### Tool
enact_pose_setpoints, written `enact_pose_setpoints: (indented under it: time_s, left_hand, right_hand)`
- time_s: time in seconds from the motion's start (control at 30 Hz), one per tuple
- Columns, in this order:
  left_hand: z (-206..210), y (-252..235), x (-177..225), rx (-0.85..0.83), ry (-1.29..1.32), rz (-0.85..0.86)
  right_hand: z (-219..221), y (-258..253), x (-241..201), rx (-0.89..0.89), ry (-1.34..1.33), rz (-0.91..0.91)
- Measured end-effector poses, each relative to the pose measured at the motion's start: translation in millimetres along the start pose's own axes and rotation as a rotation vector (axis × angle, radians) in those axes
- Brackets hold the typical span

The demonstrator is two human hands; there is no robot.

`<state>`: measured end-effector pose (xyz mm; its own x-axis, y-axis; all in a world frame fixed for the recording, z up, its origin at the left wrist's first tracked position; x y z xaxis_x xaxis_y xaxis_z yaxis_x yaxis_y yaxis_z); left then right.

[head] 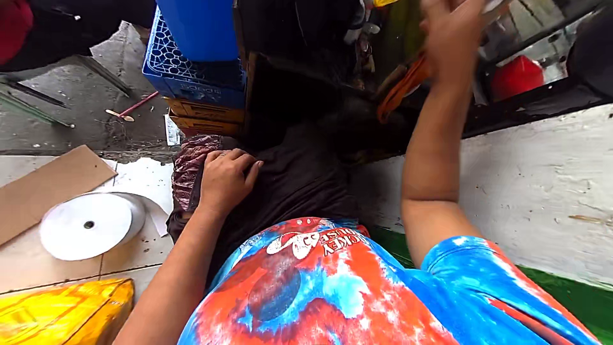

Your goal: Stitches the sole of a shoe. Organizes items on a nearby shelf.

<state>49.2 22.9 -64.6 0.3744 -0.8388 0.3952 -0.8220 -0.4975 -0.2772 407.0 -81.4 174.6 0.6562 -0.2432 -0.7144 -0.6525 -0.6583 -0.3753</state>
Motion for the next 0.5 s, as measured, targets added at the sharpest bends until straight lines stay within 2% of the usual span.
enact_pose_setpoints:
  time_s: [0.07,0.2,0.27,0.4,0.5]
  left_hand:
    - [-1,-1,2,0.007,-0.005,-0.03]
    - [-3,2,6,-0.003,-0.043,-0.056]
    - [-3,2,6,-0.035,-0.084,-0.028]
    - [-2,-1,6,-0.116,-0.159,-0.014]
    - [0,-2,8,-0.133,-0.19,-0.011]
  right_hand:
    - [35,47,15,-0.159,-0.028,-0.053]
    - [136,163,68,-0.359,0.148,0.169]
    - [166,202,84,-0.359,0.177,0.194]
    - [163,203,91,-0.441,0.015,0.251]
    - [162,198,97,-0.451,-0.011,0.258]
Point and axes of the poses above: each hand's wrist, its own y-axis away from the middle knuckle, its own z-axis out of the palm, x = y × z, the point moved 2 cm from there along -y, towards the middle knuckle, and after that the axes turned 10 degrees about -y, right-handed, at the moved point
